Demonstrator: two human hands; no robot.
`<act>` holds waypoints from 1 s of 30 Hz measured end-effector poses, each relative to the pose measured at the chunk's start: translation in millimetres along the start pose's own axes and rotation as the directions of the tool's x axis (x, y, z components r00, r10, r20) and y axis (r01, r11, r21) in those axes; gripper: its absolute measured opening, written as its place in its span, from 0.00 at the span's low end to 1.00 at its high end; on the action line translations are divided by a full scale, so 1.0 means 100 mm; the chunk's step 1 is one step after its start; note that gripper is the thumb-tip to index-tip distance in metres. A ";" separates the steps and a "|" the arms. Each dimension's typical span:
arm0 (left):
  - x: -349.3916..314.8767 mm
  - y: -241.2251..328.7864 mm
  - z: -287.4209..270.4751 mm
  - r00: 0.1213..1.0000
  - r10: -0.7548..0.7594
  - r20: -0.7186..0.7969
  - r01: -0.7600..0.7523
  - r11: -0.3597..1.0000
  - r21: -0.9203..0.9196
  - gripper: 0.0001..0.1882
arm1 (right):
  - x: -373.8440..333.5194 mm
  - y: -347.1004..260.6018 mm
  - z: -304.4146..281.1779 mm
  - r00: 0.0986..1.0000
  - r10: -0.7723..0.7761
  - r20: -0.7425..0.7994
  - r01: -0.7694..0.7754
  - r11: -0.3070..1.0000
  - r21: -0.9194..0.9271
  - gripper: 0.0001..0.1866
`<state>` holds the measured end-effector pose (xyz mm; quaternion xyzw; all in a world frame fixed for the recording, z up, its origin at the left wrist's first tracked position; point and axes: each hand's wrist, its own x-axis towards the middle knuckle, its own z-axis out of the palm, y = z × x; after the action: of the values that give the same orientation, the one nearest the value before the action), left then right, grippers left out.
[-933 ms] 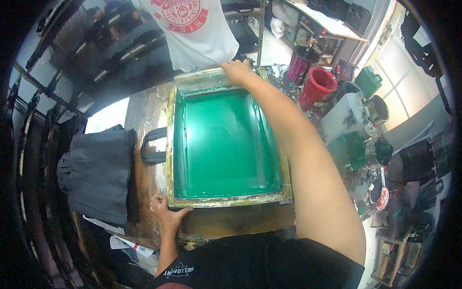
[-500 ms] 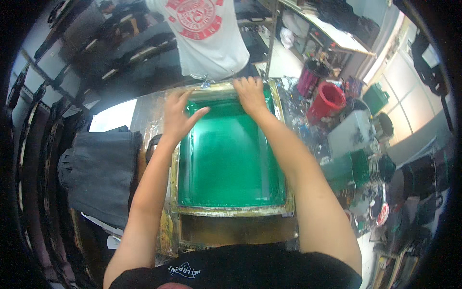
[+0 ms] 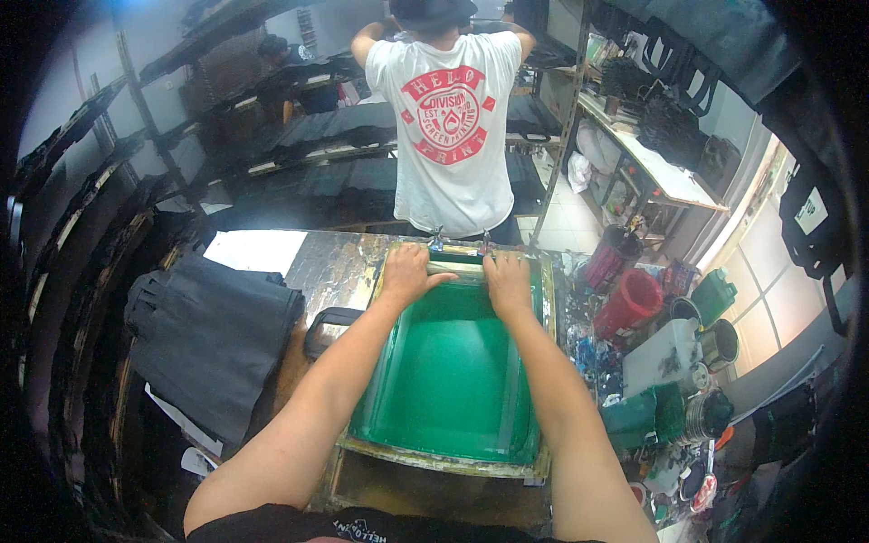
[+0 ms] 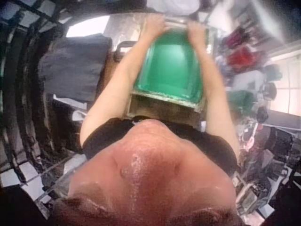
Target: The person performs screen printing on black bags using a squeegee and a manual screen printing frame. They apply green ink through the screen, lift the frame to reveal the printed design, and swap the bags one by one on the table.
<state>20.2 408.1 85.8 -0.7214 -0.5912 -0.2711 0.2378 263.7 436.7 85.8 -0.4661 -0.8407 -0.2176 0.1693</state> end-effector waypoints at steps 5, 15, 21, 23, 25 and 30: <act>-0.38 0.11 -0.28 1.000 0.002 -0.026 -0.002 1.000 -0.002 0.41 | -0.37 -0.20 -0.26 0.999 0.001 0.048 0.000 1.000 -0.006 0.12; -1.42 0.63 -1.27 1.000 0.016 0.004 -0.015 0.999 -0.041 0.39 | -1.56 -0.66 -1.12 0.998 -0.033 0.048 0.029 0.997 0.070 0.11; -2.04 0.96 -1.97 0.996 0.040 0.074 -0.036 0.998 -0.055 0.39 | -2.30 -0.95 -1.69 0.995 -0.046 0.083 0.037 0.994 0.101 0.11; -2.21 1.06 -2.16 0.994 0.050 0.101 -0.044 0.998 -0.054 0.39 | -2.52 -1.02 -1.86 0.994 -0.050 0.094 0.040 0.993 0.110 0.11; -2.32 1.14 -2.26 0.994 0.027 0.105 -0.020 0.997 -0.068 0.38 | -2.63 -1.04 -1.97 0.993 -0.058 0.101 0.043 0.989 0.143 0.13; -2.28 1.11 -2.29 0.982 -0.019 0.188 0.059 0.977 -0.207 0.38 | -2.59 -1.00 -1.93 0.984 -0.055 0.170 0.022 0.981 0.192 0.20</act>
<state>69.2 70.8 99.4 -0.7528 -0.5927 -0.2689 0.0982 325.4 104.7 102.4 -0.4486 -0.8781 -0.0982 0.1341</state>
